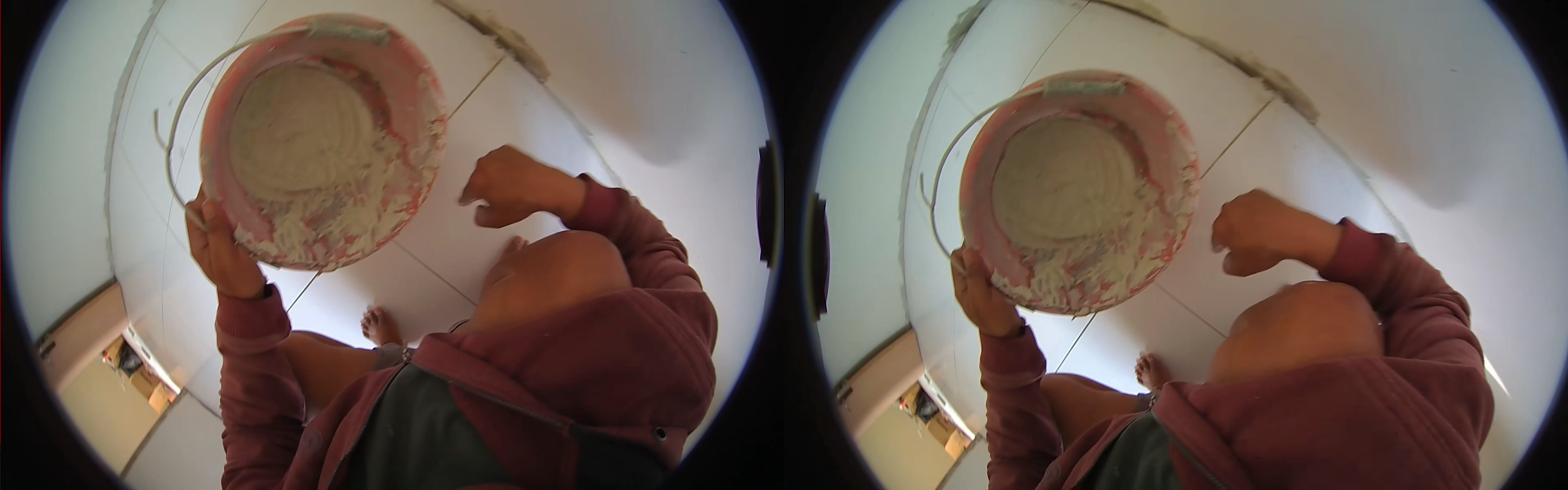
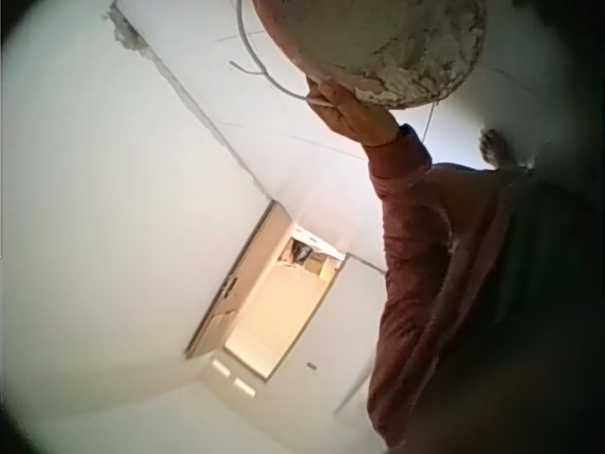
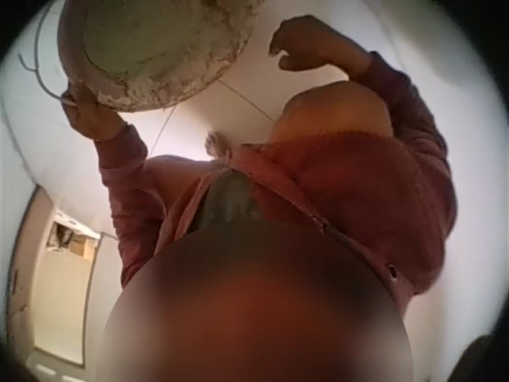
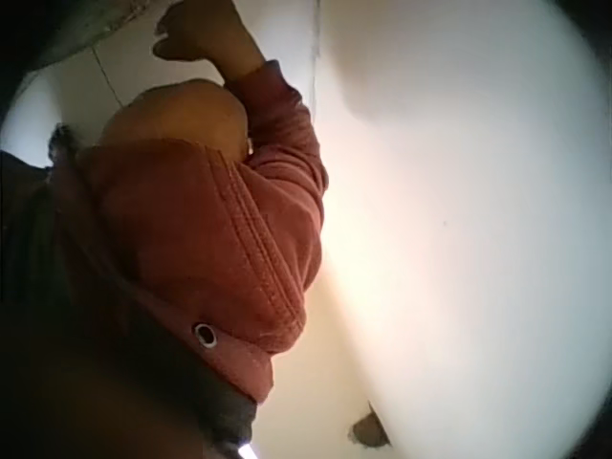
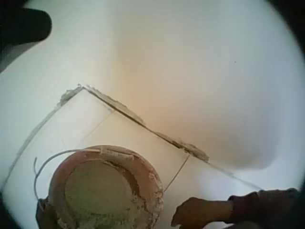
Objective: Applying tile grout mix with fingers along the wall joint of a tiled area.
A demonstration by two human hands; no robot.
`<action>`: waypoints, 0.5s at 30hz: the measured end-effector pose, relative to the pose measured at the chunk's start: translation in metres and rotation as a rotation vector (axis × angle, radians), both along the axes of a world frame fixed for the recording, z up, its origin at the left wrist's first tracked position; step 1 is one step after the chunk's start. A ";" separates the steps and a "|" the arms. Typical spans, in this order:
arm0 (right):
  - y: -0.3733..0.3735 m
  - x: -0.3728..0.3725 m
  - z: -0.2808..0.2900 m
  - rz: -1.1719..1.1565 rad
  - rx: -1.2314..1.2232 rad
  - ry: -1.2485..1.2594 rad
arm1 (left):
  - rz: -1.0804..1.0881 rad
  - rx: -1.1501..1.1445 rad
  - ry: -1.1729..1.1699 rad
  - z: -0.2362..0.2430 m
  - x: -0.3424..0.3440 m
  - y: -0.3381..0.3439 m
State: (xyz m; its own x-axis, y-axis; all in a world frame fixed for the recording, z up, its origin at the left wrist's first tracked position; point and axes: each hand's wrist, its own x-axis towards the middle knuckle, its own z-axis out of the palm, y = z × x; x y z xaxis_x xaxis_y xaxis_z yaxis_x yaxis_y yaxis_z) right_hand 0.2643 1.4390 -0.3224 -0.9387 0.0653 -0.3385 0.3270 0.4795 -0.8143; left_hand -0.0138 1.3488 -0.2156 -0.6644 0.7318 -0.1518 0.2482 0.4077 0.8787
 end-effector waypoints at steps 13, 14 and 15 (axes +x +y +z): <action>-0.066 -0.208 -0.070 -0.130 -0.257 0.858 | -0.044 0.075 -0.132 0.005 -0.038 0.001; -0.066 -0.210 -0.074 -0.064 -0.492 0.585 | -0.061 0.071 -0.136 0.005 -0.038 0.005; -0.065 -0.212 -0.070 0.013 -0.718 0.305 | -0.071 0.068 -0.135 0.005 -0.039 0.005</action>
State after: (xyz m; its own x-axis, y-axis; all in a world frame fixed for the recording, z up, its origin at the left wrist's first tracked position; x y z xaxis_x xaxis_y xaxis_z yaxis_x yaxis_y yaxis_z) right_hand 0.0518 1.3738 -0.3920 -0.9963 -0.0834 -0.0204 0.0365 -0.1966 -0.9798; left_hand -0.0532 1.3542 -0.2104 -0.5880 0.7875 -0.1847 0.1523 0.3320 0.9309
